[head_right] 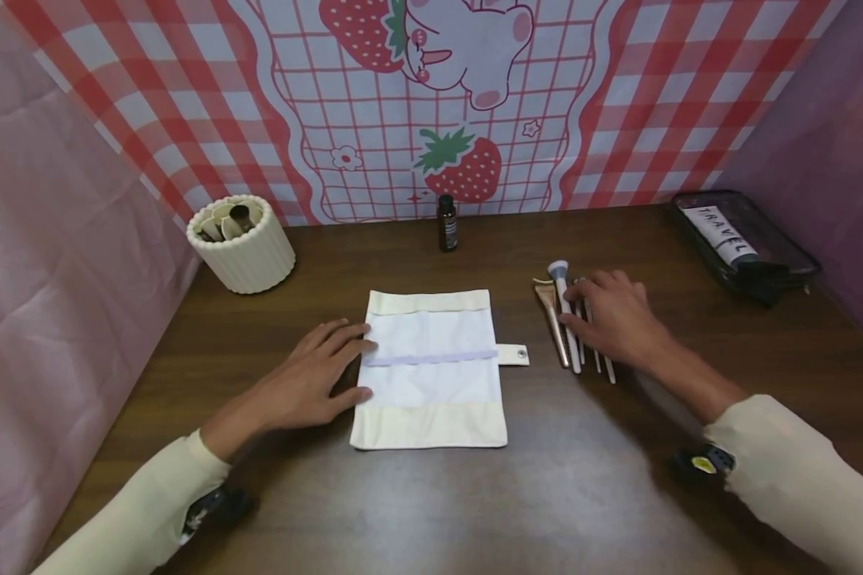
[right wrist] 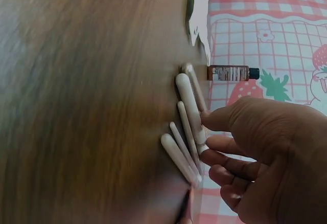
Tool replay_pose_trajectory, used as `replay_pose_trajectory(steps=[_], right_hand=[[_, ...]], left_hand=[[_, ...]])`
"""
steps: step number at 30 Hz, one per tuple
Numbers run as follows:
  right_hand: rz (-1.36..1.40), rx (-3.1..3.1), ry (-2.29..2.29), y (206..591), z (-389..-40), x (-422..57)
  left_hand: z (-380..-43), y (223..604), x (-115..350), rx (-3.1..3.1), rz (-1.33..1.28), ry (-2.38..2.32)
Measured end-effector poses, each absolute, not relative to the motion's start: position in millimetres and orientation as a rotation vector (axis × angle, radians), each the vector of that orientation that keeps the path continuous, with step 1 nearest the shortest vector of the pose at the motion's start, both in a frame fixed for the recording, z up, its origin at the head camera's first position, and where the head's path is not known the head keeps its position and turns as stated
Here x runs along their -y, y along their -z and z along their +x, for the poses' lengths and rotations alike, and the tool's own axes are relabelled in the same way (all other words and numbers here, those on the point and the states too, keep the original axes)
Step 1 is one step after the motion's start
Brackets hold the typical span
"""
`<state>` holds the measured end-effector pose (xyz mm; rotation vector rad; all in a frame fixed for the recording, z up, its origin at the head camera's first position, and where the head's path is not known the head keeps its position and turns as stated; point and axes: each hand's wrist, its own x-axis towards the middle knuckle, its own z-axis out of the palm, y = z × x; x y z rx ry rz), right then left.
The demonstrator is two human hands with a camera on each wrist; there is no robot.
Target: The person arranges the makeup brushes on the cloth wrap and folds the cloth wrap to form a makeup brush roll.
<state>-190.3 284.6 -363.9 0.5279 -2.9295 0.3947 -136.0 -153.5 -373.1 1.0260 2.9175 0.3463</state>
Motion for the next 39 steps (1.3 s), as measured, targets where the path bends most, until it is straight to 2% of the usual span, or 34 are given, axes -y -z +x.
replay_pose_trajectory(steps=[7, 12, 22, 32, 39], right_hand=[[0.534, 2.912, -0.481, 370, -195, -273], [0.513, 2.918, -0.539, 370, -199, -271], [0.32, 3.002, -0.588, 369, -198, -264], [0.265, 2.957, -0.571, 359, -199, -268], [0.241, 2.832, -0.764, 352, -202, -268]], left_hand=[[-137, 375, 154, -2.905, 1.036, -0.383], [-140, 375, 154, -2.853, 0.933, -0.425], [-143, 372, 151, -2.829, 0.902, -0.48], [-144, 368, 150, -2.819, 0.889, -0.465], [-145, 368, 149, -2.808, 0.88, -0.458]])
